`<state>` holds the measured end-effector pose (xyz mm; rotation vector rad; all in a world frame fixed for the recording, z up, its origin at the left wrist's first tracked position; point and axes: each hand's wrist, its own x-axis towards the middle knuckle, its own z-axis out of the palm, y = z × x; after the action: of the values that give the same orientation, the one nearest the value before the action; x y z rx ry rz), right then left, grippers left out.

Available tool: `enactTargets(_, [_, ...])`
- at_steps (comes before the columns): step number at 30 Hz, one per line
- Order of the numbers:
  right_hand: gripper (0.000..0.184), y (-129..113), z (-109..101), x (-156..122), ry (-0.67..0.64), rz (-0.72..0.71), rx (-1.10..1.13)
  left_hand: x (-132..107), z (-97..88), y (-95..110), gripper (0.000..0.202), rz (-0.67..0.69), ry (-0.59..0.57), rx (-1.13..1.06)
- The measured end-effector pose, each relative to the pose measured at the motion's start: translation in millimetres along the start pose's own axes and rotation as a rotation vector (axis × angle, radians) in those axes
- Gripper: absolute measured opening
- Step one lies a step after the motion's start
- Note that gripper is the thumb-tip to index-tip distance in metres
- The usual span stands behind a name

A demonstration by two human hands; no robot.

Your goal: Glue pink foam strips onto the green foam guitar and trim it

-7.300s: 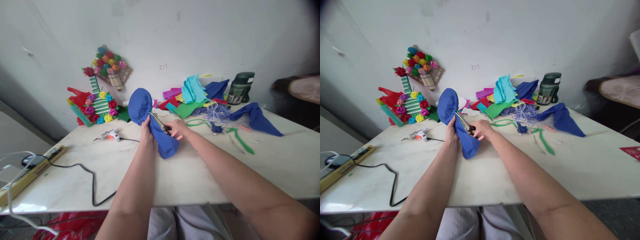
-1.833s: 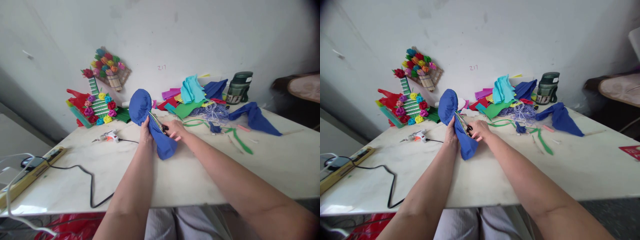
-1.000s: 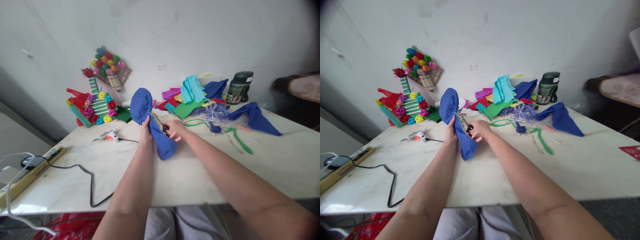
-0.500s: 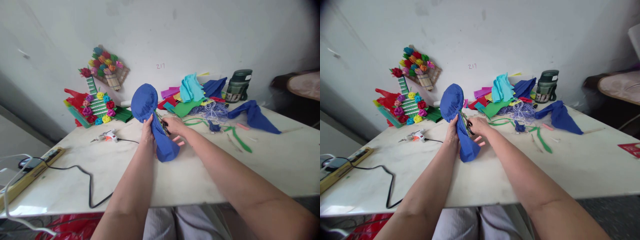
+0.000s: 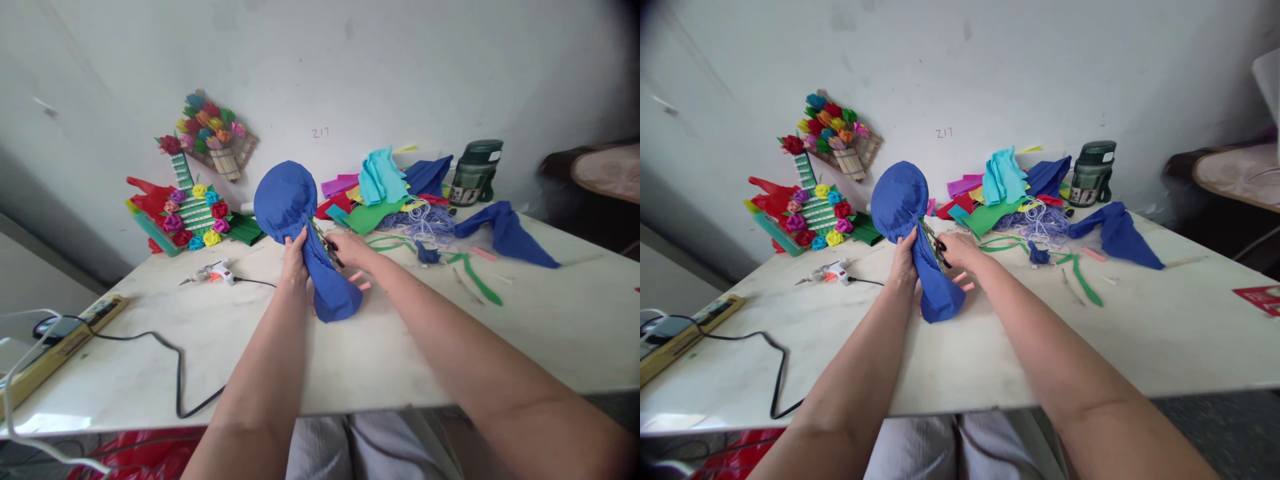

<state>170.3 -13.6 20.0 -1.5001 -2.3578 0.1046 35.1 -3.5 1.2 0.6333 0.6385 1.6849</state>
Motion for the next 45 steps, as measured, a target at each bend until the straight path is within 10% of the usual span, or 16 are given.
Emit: enactTargets(45, [0.037,-23.6,-5.0,-8.2,0.200,-0.007,-0.036,1.5,-3.3,7.4,0.017,-0.098,-0.037,-0.096])
